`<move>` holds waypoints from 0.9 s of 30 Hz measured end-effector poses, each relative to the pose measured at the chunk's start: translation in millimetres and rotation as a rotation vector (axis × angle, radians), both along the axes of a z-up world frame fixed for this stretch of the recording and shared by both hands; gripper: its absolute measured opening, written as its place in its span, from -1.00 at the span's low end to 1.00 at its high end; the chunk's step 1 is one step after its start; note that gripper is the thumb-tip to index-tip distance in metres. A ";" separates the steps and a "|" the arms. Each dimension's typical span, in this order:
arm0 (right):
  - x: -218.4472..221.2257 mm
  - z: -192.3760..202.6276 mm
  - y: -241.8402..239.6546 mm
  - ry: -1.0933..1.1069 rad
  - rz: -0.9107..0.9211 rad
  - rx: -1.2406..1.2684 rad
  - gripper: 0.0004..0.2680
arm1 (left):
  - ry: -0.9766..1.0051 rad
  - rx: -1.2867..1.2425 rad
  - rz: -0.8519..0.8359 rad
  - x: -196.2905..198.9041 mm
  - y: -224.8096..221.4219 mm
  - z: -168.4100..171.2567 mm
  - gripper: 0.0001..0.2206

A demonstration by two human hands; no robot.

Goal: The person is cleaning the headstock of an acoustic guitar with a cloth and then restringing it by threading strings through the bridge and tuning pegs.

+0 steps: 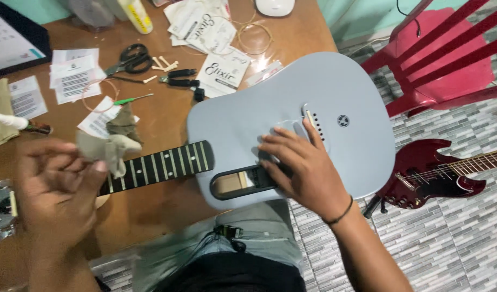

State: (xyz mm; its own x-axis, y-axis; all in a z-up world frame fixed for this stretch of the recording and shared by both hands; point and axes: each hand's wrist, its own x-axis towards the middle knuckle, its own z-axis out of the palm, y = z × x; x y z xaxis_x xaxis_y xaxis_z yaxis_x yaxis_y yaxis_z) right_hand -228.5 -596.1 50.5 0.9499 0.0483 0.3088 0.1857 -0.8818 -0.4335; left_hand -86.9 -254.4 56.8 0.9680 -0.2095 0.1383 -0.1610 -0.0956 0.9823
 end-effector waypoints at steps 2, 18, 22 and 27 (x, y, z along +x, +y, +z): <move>-14.8 -2.2 -5.8 -0.097 -0.024 0.072 -0.87 | -0.137 0.085 -0.158 4.8 -23.0 2.4 -0.73; -30.4 5.2 -50.7 -0.056 -0.260 0.249 -0.89 | -0.300 0.997 -0.085 59.2 -71.6 5.5 -0.88; -31.3 3.0 -48.9 -0.032 -0.292 0.217 -0.87 | -0.038 1.117 -0.252 64.6 -83.3 15.1 -0.85; -28.2 10.0 -45.9 0.013 -0.292 0.193 -0.85 | 0.312 1.251 -0.356 46.1 -81.0 47.7 -0.75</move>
State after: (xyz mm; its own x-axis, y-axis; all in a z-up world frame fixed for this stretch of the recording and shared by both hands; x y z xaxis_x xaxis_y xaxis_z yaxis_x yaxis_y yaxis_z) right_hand -256.7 -642.0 60.5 0.9191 -0.2840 0.2733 -0.0690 -0.7985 -0.5980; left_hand -40.8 -335.4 104.5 0.7901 -0.2779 -0.5464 -0.1515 -0.9522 0.2652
